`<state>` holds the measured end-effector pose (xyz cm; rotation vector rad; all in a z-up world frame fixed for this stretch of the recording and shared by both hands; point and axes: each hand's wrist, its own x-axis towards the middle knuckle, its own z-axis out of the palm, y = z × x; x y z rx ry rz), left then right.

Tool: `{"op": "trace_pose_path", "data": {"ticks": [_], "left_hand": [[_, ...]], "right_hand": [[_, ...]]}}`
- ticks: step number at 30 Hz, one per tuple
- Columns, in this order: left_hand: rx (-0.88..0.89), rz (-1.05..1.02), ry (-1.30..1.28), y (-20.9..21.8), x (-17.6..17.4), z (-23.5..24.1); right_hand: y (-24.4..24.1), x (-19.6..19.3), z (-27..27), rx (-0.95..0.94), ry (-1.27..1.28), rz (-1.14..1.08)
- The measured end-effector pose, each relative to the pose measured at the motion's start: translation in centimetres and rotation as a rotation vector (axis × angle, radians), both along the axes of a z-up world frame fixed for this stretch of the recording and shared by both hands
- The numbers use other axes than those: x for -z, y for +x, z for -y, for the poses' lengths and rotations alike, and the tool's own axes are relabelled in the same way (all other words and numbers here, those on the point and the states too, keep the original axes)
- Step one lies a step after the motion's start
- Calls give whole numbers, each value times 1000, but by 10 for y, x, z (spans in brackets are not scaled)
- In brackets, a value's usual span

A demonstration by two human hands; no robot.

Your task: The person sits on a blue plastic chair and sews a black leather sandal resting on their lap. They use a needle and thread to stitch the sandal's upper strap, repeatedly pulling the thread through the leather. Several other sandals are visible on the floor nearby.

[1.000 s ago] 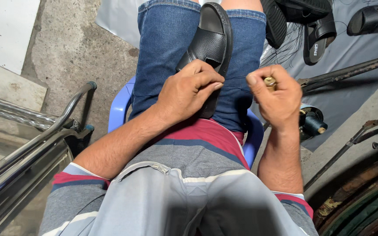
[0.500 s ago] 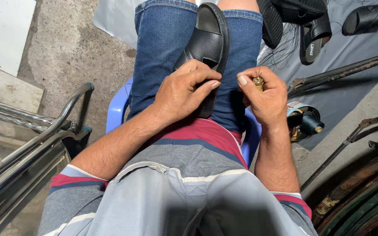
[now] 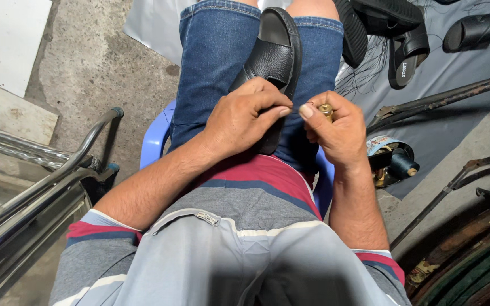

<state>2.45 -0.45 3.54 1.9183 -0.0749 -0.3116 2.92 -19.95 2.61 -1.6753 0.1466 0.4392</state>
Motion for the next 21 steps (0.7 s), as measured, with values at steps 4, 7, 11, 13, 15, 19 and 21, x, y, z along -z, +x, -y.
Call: {"op": "trace_pose_path", "data": {"ticks": [4, 7, 11, 13, 15, 19, 21], "left_hand": [[-23, 54, -119, 0, 3, -4], [-41, 59, -189, 1, 5, -6], [-40, 94, -183, 0, 8, -6], [-35, 109, -172, -2, 10, -4], [-53, 197, -141, -8, 14, -5], [-27, 311, -6, -24, 12, -9], [-4, 437, 73, -34, 26, -6]], "right_hand": [[3, -1, 9, 35, -17, 36], [8, -12, 6, 71, 10, 64], [3, -18, -5, -37, 33, 91], [-2, -16, -5, -98, 40, 47], [-6, -12, -3, -182, 77, -37], [5, -20, 6, -455, -259, 302], [6, -16, 9, -394, -560, 628]]}}
